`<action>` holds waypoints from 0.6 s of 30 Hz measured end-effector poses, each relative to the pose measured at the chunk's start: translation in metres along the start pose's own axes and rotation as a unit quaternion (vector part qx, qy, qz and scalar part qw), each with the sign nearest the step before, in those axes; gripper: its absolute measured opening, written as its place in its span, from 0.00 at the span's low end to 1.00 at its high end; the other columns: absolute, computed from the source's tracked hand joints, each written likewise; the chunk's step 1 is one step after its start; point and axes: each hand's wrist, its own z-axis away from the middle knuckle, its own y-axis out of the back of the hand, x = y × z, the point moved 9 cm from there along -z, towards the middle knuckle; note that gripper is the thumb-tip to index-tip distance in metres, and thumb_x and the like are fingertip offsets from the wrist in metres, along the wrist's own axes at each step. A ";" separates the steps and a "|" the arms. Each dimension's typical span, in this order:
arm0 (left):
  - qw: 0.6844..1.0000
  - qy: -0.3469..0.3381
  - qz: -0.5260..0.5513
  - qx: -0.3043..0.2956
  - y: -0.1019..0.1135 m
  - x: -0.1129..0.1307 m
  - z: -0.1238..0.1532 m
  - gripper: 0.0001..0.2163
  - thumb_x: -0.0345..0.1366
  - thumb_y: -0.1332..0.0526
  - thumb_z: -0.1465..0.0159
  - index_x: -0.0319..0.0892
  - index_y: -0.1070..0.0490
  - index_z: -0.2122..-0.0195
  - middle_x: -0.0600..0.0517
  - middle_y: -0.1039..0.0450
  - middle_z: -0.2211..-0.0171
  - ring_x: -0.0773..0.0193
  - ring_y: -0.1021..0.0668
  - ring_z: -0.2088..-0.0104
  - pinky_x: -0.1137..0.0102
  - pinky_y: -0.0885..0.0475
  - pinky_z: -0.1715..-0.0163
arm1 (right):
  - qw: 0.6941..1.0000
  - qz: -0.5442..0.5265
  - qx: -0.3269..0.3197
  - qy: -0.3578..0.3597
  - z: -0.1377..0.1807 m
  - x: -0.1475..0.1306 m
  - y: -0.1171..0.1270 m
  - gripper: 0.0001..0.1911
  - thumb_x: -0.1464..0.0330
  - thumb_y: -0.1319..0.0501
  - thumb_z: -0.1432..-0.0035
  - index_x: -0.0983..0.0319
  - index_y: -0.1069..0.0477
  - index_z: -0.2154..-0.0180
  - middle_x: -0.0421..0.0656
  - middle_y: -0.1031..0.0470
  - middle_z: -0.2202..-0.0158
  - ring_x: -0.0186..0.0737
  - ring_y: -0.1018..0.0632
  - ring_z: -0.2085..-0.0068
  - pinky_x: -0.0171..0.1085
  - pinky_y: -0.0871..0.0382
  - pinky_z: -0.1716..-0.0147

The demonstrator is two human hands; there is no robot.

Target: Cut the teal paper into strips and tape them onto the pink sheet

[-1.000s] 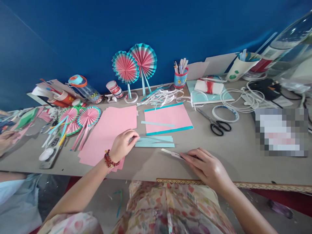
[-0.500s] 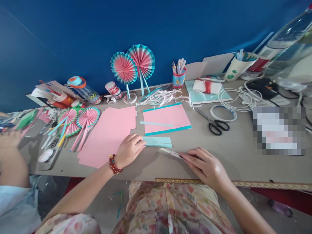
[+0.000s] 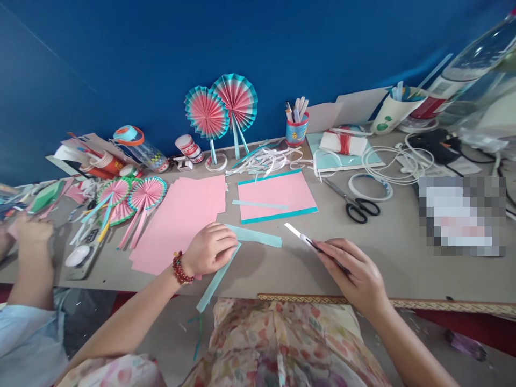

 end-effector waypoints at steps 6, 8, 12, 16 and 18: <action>0.982 0.115 -0.147 -0.002 -0.021 0.002 0.022 0.22 0.58 0.40 0.36 0.41 0.32 0.64 0.47 0.30 0.66 0.54 0.26 0.65 0.60 0.32 0.63 | 0.999 0.027 -0.031 0.001 -0.001 -0.001 -0.008 0.17 0.75 0.42 0.35 0.57 0.27 0.47 0.46 0.26 0.60 0.39 0.24 0.61 0.37 0.29 0.62; 0.977 0.154 -0.151 -0.001 -0.020 0.002 0.031 0.19 0.54 0.40 0.35 0.42 0.33 0.64 0.47 0.30 0.65 0.54 0.27 0.64 0.60 0.32 0.62 | 0.999 0.037 -0.036 0.000 -0.002 -0.001 -0.009 0.16 0.73 0.42 0.35 0.57 0.26 0.48 0.46 0.26 0.60 0.39 0.23 0.61 0.37 0.29 0.62; 0.975 0.188 -0.117 -0.031 -0.018 0.004 0.038 0.08 0.41 0.41 0.32 0.43 0.34 0.65 0.50 0.31 0.66 0.57 0.27 0.64 0.62 0.32 0.62 | 0.998 0.043 -0.041 0.001 -0.005 -0.001 -0.010 0.15 0.72 0.43 0.34 0.57 0.25 0.48 0.46 0.25 0.61 0.39 0.23 0.62 0.37 0.28 0.62; 0.984 0.149 -0.078 -0.053 -0.023 0.017 0.021 0.05 0.36 0.41 0.31 0.43 0.34 0.64 0.50 0.30 0.65 0.58 0.26 0.63 0.62 0.32 0.61 | 0.998 0.045 -0.045 0.009 -0.005 -0.003 -0.012 0.15 0.72 0.42 0.34 0.57 0.26 0.48 0.47 0.25 0.60 0.39 0.23 0.62 0.37 0.28 0.62; 0.989 0.114 -0.068 -0.060 -0.027 0.027 0.008 0.03 0.35 0.40 0.32 0.42 0.33 0.63 0.49 0.30 0.63 0.57 0.27 0.62 0.61 0.31 0.60 | 0.998 0.048 -0.045 0.012 -0.005 -0.005 -0.012 0.15 0.72 0.42 0.34 0.58 0.25 0.48 0.47 0.25 0.60 0.40 0.23 0.61 0.37 0.28 0.62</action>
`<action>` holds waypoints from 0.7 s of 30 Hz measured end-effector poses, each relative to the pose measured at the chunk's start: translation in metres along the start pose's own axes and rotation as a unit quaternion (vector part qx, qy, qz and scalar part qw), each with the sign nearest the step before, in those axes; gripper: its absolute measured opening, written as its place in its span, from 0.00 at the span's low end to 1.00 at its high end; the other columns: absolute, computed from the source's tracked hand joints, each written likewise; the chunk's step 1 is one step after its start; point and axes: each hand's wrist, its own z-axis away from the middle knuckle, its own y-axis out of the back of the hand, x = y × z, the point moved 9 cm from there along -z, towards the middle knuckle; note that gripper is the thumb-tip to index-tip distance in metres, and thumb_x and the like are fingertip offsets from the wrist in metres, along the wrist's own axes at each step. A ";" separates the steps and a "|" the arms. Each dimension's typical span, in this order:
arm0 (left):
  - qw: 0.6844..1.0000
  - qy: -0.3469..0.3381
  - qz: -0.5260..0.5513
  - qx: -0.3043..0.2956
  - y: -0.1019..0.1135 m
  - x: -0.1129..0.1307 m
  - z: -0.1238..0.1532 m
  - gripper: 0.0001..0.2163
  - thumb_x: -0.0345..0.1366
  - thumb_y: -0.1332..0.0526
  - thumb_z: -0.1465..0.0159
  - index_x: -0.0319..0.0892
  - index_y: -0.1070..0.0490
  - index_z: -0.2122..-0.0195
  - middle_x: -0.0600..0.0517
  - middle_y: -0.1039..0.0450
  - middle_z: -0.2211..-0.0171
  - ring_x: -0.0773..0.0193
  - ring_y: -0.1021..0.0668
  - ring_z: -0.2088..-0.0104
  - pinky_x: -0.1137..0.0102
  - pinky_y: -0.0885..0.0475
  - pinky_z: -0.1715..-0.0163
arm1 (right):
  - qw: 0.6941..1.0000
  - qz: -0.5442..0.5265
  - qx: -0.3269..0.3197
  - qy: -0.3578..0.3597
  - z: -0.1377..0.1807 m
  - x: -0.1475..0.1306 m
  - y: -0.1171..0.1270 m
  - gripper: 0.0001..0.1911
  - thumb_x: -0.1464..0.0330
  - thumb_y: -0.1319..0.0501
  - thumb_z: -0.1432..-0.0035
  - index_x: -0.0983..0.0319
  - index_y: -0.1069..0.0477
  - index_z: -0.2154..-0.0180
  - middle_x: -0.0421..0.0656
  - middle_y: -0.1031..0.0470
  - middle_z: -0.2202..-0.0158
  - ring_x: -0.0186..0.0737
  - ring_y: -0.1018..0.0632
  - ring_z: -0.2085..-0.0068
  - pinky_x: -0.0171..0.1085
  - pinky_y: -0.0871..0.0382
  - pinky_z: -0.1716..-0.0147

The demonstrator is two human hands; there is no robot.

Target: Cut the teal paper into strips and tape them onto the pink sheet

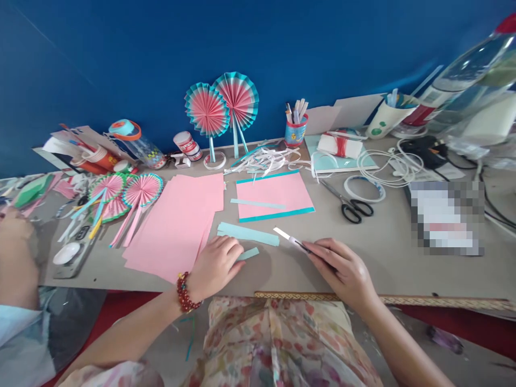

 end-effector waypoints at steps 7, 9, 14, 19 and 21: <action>0.999 -0.034 0.021 0.031 -0.006 0.019 -0.018 0.01 0.32 0.42 0.31 0.42 0.31 0.60 0.49 0.29 0.60 0.57 0.28 0.59 0.61 0.30 0.58 | 0.997 0.053 -0.057 0.014 0.006 -0.005 -0.006 0.16 0.72 0.47 0.32 0.58 0.26 0.47 0.47 0.25 0.60 0.38 0.23 0.62 0.35 0.28 0.64; 0.998 -0.027 0.038 0.049 -0.008 0.016 -0.016 0.02 0.32 0.42 0.30 0.42 0.31 0.60 0.49 0.28 0.61 0.57 0.27 0.58 0.62 0.30 0.57 | 0.994 0.072 -0.077 0.017 0.008 -0.006 -0.007 0.16 0.72 0.47 0.31 0.58 0.26 0.47 0.46 0.25 0.60 0.38 0.23 0.62 0.35 0.28 0.64; 0.994 -0.022 0.052 0.092 -0.007 0.014 -0.009 0.04 0.30 0.44 0.29 0.43 0.30 0.59 0.49 0.26 0.60 0.59 0.26 0.58 0.60 0.31 0.53 | 0.990 0.091 -0.105 0.029 0.011 -0.010 -0.008 0.16 0.73 0.47 0.32 0.59 0.26 0.48 0.46 0.25 0.60 0.38 0.24 0.61 0.36 0.28 0.63; 0.994 -0.030 0.043 0.100 -0.005 0.017 -0.011 0.07 0.31 0.46 0.28 0.43 0.29 0.60 0.49 0.24 0.61 0.59 0.25 0.59 0.59 0.30 0.52 | 0.986 0.110 -0.118 0.051 0.007 -0.020 -0.016 0.15 0.73 0.47 0.32 0.60 0.23 0.51 0.46 0.24 0.63 0.39 0.24 0.64 0.36 0.28 0.64; 0.993 -0.031 0.045 0.103 -0.005 0.017 -0.013 0.07 0.31 0.46 0.28 0.43 0.28 0.60 0.49 0.24 0.61 0.59 0.25 0.59 0.59 0.30 0.52 | 0.984 0.118 -0.121 0.062 0.006 -0.024 -0.018 0.15 0.73 0.47 0.31 0.60 0.23 0.53 0.46 0.24 0.64 0.38 0.25 0.65 0.36 0.28 0.65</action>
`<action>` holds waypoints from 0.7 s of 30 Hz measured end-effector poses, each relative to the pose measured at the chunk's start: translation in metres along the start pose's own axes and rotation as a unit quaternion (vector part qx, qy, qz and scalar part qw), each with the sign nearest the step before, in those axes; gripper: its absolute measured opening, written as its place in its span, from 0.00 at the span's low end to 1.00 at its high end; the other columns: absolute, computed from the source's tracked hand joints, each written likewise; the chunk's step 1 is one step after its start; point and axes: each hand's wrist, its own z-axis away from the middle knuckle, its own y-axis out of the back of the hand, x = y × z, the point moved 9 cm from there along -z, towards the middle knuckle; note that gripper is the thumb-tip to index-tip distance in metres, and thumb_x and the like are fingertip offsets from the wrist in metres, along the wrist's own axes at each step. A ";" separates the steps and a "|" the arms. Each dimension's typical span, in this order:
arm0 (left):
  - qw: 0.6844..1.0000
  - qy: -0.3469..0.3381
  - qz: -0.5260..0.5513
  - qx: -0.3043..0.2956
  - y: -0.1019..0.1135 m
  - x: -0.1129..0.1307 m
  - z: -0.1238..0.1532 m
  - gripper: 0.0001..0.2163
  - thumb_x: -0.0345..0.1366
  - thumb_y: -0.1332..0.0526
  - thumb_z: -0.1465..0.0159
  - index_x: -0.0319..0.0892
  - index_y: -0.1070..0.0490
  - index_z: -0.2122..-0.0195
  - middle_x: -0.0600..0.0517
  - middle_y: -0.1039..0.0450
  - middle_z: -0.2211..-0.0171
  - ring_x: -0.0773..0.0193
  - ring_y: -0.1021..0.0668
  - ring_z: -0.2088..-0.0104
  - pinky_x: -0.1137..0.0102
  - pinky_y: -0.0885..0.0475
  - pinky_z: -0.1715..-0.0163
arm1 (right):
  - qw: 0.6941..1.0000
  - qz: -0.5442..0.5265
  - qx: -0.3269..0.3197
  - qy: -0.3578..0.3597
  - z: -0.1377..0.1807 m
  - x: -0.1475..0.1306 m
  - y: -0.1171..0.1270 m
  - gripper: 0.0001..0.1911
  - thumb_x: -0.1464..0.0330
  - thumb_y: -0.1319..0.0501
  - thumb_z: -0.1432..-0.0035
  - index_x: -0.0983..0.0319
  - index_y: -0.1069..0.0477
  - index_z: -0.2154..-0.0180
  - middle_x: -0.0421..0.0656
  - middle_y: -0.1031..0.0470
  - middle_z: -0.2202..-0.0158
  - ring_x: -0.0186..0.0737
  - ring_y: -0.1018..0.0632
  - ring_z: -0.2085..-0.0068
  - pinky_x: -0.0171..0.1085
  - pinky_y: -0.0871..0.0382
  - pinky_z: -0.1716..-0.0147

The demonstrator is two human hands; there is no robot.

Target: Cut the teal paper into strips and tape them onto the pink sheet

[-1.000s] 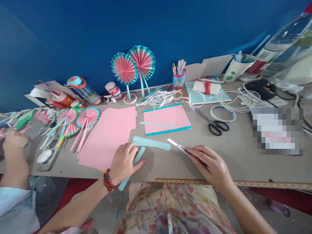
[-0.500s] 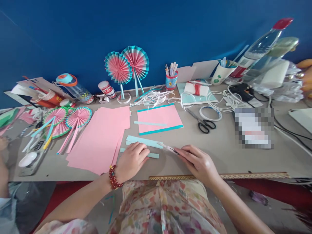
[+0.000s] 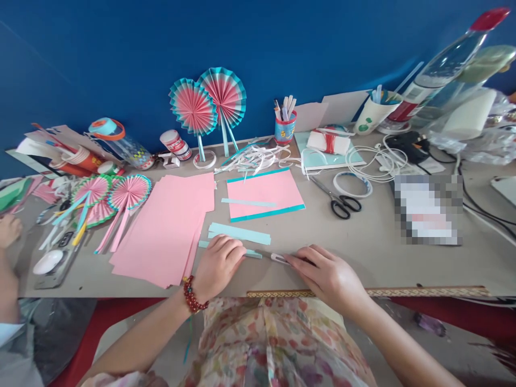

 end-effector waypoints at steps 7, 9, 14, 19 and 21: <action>1.000 0.020 -0.005 0.004 -0.002 -0.005 0.005 0.09 0.33 0.46 0.28 0.43 0.29 0.50 0.46 0.24 0.54 0.56 0.24 0.53 0.56 0.29 0.47 | 0.999 0.033 -0.002 0.022 -0.003 -0.008 -0.001 0.15 0.75 0.47 0.33 0.61 0.23 0.54 0.45 0.25 0.66 0.38 0.26 0.66 0.36 0.29 0.66; 1.000 0.008 -0.014 -0.013 -0.003 0.000 0.010 0.14 0.36 0.46 0.28 0.43 0.32 0.42 0.44 0.28 0.45 0.54 0.27 0.45 0.55 0.32 0.42 | 0.999 0.037 -0.005 0.024 -0.002 -0.008 -0.002 0.15 0.76 0.46 0.34 0.61 0.23 0.54 0.45 0.25 0.66 0.39 0.26 0.66 0.36 0.28 0.66; 0.990 -0.056 -0.058 -0.119 -0.019 0.016 0.023 0.36 0.59 0.49 0.32 0.39 0.48 0.30 0.39 0.51 0.30 0.44 0.46 0.30 0.47 0.45 0.34 | 0.999 0.048 -0.006 0.019 0.001 -0.006 -0.005 0.14 0.75 0.45 0.34 0.60 0.23 0.53 0.45 0.25 0.66 0.39 0.26 0.65 0.37 0.29 0.66; 0.986 -0.048 -0.068 -0.147 -0.029 0.014 0.027 0.41 0.64 0.52 0.34 0.41 0.52 0.29 0.40 0.56 0.28 0.44 0.50 0.29 0.46 0.48 0.34 | 0.997 0.066 -0.025 0.021 0.000 -0.006 -0.009 0.14 0.74 0.46 0.33 0.62 0.23 0.53 0.46 0.25 0.65 0.40 0.27 0.65 0.38 0.29 0.65; 0.985 -0.047 -0.071 -0.150 -0.031 0.014 0.027 0.41 0.64 0.51 0.34 0.41 0.53 0.28 0.40 0.56 0.28 0.43 0.51 0.29 0.46 0.50 0.34 | 0.997 0.066 -0.023 0.019 -0.001 -0.007 -0.008 0.15 0.74 0.46 0.33 0.61 0.23 0.53 0.46 0.25 0.65 0.40 0.27 0.65 0.37 0.28 0.65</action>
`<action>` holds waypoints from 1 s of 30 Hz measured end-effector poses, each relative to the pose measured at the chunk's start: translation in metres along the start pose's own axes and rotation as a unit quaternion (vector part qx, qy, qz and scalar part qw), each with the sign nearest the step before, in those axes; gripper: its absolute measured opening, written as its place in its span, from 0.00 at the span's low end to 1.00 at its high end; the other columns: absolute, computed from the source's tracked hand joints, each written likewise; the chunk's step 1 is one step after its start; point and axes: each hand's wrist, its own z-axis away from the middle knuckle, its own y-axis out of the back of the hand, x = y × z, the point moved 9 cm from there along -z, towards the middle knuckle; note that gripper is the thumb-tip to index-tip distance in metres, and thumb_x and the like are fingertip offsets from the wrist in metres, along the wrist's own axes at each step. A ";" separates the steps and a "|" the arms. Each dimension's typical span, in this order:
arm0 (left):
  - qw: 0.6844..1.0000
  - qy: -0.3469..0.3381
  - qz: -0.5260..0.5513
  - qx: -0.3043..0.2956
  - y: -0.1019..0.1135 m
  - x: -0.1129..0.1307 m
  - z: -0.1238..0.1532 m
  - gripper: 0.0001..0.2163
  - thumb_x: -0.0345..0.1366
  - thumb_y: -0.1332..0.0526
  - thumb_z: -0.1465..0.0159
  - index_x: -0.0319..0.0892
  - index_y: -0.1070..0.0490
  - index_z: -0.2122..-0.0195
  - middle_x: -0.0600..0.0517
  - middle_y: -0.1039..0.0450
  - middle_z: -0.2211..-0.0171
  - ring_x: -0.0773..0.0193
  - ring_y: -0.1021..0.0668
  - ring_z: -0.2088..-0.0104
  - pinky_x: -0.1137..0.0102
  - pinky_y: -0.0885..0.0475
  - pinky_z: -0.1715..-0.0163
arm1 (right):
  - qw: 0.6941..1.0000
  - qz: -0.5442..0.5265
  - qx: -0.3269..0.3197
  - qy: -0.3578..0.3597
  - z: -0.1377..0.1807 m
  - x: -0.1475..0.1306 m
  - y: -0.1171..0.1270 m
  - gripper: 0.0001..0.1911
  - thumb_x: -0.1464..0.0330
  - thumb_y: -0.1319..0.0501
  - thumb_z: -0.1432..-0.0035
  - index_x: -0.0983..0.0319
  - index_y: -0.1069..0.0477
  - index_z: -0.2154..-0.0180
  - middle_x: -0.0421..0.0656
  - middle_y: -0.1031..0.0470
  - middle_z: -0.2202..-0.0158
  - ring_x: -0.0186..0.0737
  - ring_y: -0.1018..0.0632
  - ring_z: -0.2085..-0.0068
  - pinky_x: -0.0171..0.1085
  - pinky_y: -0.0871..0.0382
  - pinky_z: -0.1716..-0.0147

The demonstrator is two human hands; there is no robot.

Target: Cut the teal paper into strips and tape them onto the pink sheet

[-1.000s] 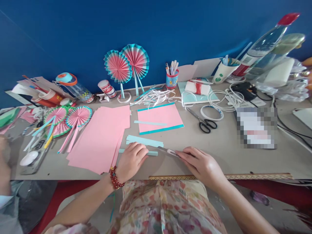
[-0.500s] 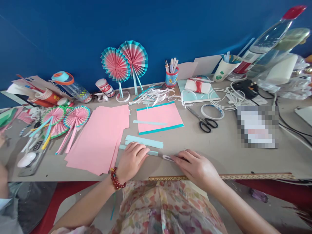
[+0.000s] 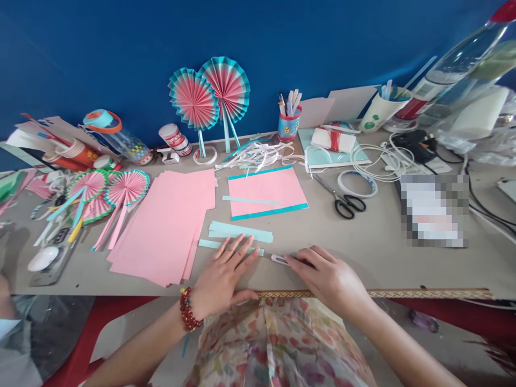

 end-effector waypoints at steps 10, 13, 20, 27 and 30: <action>1.000 0.004 -0.004 0.007 0.001 0.000 0.000 0.44 0.67 0.53 0.37 0.40 0.54 0.28 0.41 0.55 0.28 0.45 0.50 0.29 0.49 0.54 0.33 | 1.000 -0.013 -0.014 0.003 0.000 -0.004 -0.002 0.16 0.77 0.46 0.34 0.62 0.24 0.51 0.46 0.25 0.64 0.40 0.27 0.64 0.37 0.27 0.64; 1.000 0.003 -0.006 0.012 0.001 0.000 0.000 0.46 0.68 0.53 0.38 0.39 0.53 0.28 0.40 0.55 0.28 0.43 0.49 0.30 0.48 0.54 0.33 | 1.000 -0.009 -0.017 0.004 0.000 -0.005 -0.004 0.16 0.78 0.46 0.35 0.63 0.24 0.51 0.46 0.25 0.64 0.40 0.27 0.64 0.37 0.27 0.64; 1.000 0.003 -0.023 -0.003 -0.003 -0.001 0.001 0.47 0.70 0.58 0.38 0.39 0.56 0.28 0.42 0.58 0.28 0.45 0.51 0.29 0.50 0.58 0.32 | 1.000 -0.022 -0.003 0.005 0.001 -0.009 0.001 0.17 0.77 0.49 0.33 0.65 0.24 0.52 0.47 0.26 0.65 0.40 0.26 0.64 0.36 0.27 0.64; 1.000 0.008 -0.022 -0.003 -0.002 -0.001 0.001 0.47 0.70 0.57 0.38 0.40 0.56 0.28 0.42 0.58 0.28 0.45 0.50 0.29 0.50 0.57 0.32 | 1.000 -0.028 0.004 -0.002 0.000 -0.014 -0.001 0.15 0.77 0.48 0.33 0.67 0.25 0.52 0.47 0.26 0.65 0.40 0.27 0.63 0.37 0.27 0.62; 1.000 0.006 -0.015 -0.002 -0.002 -0.001 0.001 0.47 0.70 0.57 0.39 0.40 0.56 0.28 0.42 0.58 0.28 0.44 0.50 0.29 0.49 0.57 0.32 | 0.999 -0.031 0.000 -0.008 0.002 -0.014 -0.002 0.16 0.77 0.48 0.33 0.67 0.25 0.51 0.47 0.26 0.65 0.40 0.27 0.63 0.37 0.27 0.62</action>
